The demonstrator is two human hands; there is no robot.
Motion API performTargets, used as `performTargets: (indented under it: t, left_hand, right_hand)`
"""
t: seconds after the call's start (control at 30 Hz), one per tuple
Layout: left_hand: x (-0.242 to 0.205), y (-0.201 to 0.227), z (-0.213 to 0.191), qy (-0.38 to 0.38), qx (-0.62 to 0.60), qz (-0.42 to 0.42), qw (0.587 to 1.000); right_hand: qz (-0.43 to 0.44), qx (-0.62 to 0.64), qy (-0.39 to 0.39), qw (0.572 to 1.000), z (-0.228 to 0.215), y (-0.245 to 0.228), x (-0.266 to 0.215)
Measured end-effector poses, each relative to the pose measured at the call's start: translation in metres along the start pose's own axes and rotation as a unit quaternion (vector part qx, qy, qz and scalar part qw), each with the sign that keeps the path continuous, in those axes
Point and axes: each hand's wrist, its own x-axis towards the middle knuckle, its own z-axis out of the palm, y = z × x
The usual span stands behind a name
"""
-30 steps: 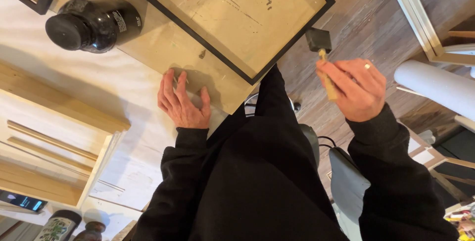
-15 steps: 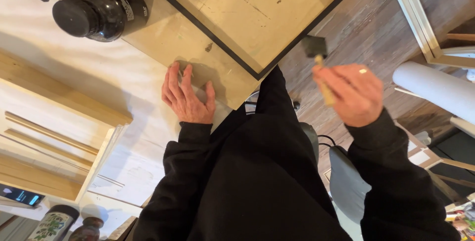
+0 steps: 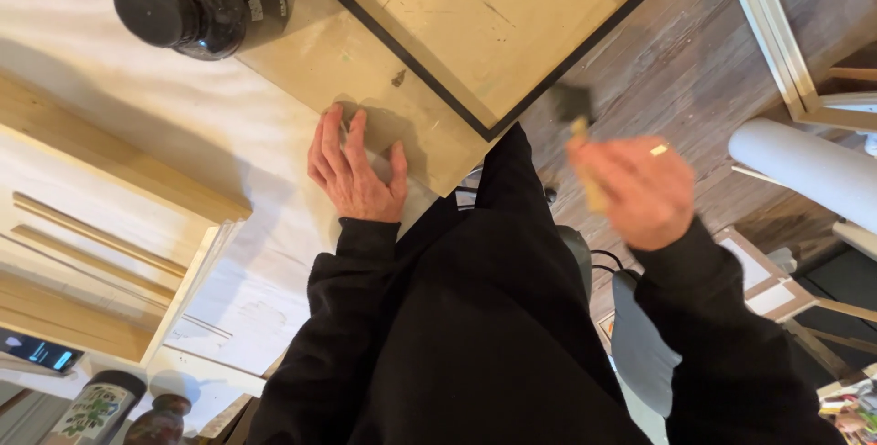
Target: Painting the edges of wooden picture frames with black paint using a foam brush.
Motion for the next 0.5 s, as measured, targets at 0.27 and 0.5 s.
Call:
performTargets:
  t: [0.27,0.5]
  left_hand:
    - [0.0,0.001,-0.001,-0.005,-0.001,-0.001,1.0]
    - [0.001,0.001,-0.003,-0.007,-0.011,-0.004,1.0]
  right_hand:
    - [0.048,-0.041,0.037,0.997,0.007,0.007,0.001]
    - [0.013,0.012,-0.002,1.0,0.009,-0.019,-0.001]
